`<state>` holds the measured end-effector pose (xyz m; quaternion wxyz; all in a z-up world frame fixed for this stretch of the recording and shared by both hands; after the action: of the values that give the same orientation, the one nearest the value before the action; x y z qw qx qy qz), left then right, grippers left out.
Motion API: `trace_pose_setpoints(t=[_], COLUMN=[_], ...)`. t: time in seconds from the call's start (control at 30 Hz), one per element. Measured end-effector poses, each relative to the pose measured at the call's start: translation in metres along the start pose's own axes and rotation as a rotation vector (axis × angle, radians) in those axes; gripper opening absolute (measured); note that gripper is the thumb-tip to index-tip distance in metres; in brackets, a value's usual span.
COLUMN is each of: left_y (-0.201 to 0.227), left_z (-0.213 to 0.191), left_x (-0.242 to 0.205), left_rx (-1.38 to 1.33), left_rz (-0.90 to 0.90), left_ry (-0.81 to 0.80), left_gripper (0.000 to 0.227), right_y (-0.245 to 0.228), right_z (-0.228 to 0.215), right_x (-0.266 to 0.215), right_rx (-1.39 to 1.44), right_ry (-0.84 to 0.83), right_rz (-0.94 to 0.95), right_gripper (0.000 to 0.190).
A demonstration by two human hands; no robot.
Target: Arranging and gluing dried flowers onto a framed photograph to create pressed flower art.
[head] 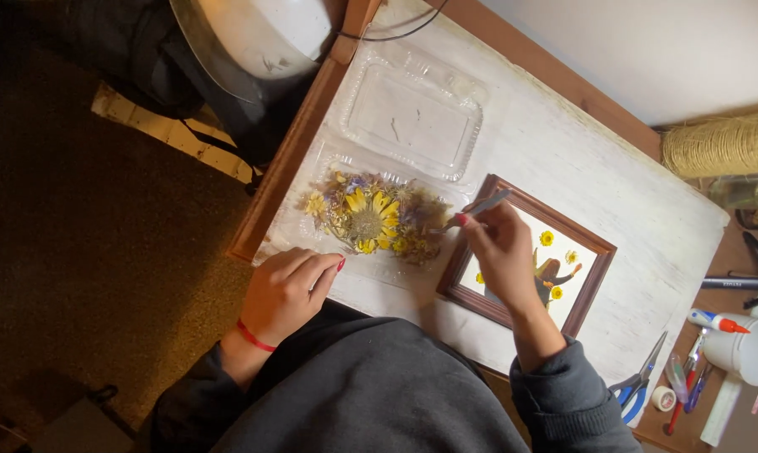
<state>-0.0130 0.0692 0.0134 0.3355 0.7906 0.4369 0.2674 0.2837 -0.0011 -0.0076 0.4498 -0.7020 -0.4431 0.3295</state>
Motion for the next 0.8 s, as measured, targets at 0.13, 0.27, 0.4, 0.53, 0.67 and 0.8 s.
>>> trace_pose_setpoints(t=[0.13,0.27,0.4,0.53,0.67,0.8], left_y=[-0.002,-0.004,-0.004,-0.004,-0.005,-0.003], left_z=[-0.003,-0.004,-0.004,-0.003,0.001,0.004], left_x=[-0.002,-0.001,0.001,0.002,0.003,0.004], left_rx=[-0.025,-0.030,-0.046,-0.062,-0.061,-0.068], left_rz=[-0.001,-0.003,0.000,0.006,0.011,0.011], left_ry=[-0.002,0.001,-0.012,-0.013,-0.020,-0.028], left_gripper=[0.009,0.009,0.010,0.010,0.009,0.009], right_y=[-0.018,-0.016,-0.016,-0.012,-0.011,-0.008], right_z=[0.018,0.027,0.029,0.018,0.010,0.008], right_x=[0.002,0.000,-0.001,-0.003,-0.006,-0.008], right_rx=[-0.224,-0.392,-0.386,-0.435,-0.458,-0.479], right_ry=[-0.095,-0.143,-0.149,-0.145,-0.140,-0.125], right_rz=[-0.025,-0.026,-0.014,0.003,-0.015,0.066], right_gripper=[0.013,0.020,0.021,0.021,0.020,0.021])
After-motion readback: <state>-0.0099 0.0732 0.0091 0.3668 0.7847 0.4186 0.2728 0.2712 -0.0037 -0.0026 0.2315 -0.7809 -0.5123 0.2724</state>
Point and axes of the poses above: each hand's wrist, its own x-axis towards the middle knuckle, its own z-axis out of the palm, y = z × x, the point moved 6 cm from there along x, towards the middle knuckle, and after that the axes turned 13 degrees about -z, right-handed, at the moved point
